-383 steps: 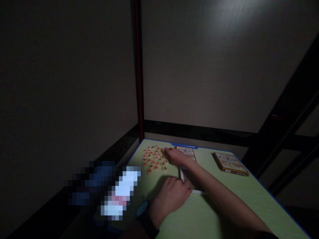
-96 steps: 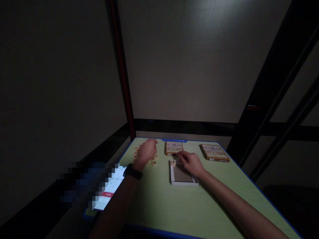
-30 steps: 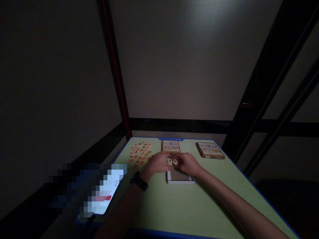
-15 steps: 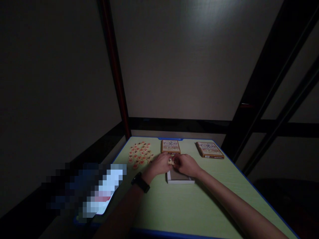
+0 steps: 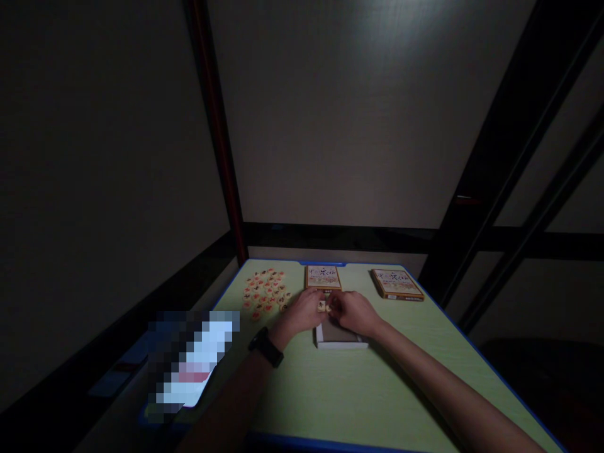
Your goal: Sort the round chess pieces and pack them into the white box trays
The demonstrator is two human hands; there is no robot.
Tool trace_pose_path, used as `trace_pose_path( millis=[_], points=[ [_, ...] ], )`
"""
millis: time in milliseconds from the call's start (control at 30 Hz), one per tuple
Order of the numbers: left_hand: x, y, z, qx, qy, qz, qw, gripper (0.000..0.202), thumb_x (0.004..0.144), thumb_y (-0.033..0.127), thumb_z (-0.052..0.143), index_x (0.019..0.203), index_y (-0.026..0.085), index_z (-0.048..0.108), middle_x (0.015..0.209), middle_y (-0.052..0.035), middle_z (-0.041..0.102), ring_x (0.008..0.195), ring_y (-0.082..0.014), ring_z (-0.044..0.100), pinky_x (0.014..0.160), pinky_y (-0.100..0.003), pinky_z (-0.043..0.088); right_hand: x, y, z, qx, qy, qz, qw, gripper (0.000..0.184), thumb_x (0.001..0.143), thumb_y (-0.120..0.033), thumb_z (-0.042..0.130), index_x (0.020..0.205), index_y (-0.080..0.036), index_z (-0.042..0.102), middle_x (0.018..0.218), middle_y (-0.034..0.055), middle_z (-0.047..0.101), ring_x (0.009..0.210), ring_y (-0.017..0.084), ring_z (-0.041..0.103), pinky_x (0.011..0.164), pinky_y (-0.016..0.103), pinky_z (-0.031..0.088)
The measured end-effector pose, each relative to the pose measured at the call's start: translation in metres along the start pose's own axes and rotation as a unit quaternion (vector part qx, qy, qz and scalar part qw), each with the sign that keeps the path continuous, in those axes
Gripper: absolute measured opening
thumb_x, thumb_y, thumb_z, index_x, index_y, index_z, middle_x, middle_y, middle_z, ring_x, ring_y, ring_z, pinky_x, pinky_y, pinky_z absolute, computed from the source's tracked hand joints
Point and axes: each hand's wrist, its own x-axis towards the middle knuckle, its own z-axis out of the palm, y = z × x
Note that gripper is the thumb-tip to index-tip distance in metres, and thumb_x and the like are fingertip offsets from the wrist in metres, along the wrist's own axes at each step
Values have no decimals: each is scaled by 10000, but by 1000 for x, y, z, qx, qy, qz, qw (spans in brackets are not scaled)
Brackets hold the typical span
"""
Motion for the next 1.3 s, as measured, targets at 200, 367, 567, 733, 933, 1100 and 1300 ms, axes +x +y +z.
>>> trace_pose_path(
  millis=[200, 367, 567, 733, 933, 1100, 1300],
  points=[
    [-1, -3, 0, 17, 11, -31, 999, 246, 776, 192, 683, 989, 191, 560, 1071, -89, 649, 1032, -238, 613, 909, -340, 484, -1, 1, -2, 5, -5, -1, 1000, 195, 787, -184, 624, 969, -228, 677, 858, 23, 755, 802, 202, 683, 616, 265, 324],
    [-1, -2, 0, 16, 10, -23, 1000, 191, 787, 199, 681, 935, 197, 560, 1029, -78, 651, 1018, -235, 608, 896, -340, 482, -1, 1, -1, 9, -8, -2, 1000, 195, 781, -185, 621, 962, -229, 678, 873, 23, 756, 821, 204, 680, 635, 260, 341],
    [1, -7, 3, -3, 21, -2, 1000, 155, 773, 168, 692, 899, 194, 605, 1044, -78, 668, 1041, -235, 611, 930, -342, 484, 0, 1, -1, 9, -4, -9, 1000, 199, 773, -181, 610, 956, -220, 678, 856, 30, 752, 798, 203, 675, 615, 267, 319],
    [2, -9, 3, -11, 26, 10, 1000, 146, 765, 185, 712, 906, 186, 676, 1072, -87, 670, 1069, -242, 613, 978, -353, 479, 0, 2, -1, 6, -9, -10, 1000, 190, 775, -184, 619, 952, -222, 678, 848, 27, 749, 788, 196, 669, 611, 265, 307],
    [0, -4, 0, 1, 24, 9, 1000, 186, 769, 121, 665, 936, 198, 696, 1072, -78, 688, 1059, -232, 623, 985, -341, 481, -1, 2, 0, 5, -3, -12, 1000, 181, 782, -166, 611, 943, -219, 673, 858, 27, 750, 785, 192, 669, 617, 262, 315],
    [-1, 1, -3, 14, 26, 1, 1000, 191, 762, 72, 613, 904, 189, 665, 1066, -85, 693, 1046, -238, 628, 950, -338, 494, -1, 2, 1, 6, 1, -13, 1000, 189, 775, -175, 607, 946, -220, 674, 847, 30, 746, 774, 195, 665, 608, 262, 319],
    [-1, 1, -2, 23, 27, -6, 999, 172, 772, 91, 607, 916, 181, 634, 1057, -94, 686, 1047, -246, 625, 944, -344, 493, -1, 2, 0, 17, 1, -16, 1000, 213, 763, -167, 608, 956, -220, 683, 849, 26, 749, 791, 200, 670, 615, 262, 334]
  ],
)
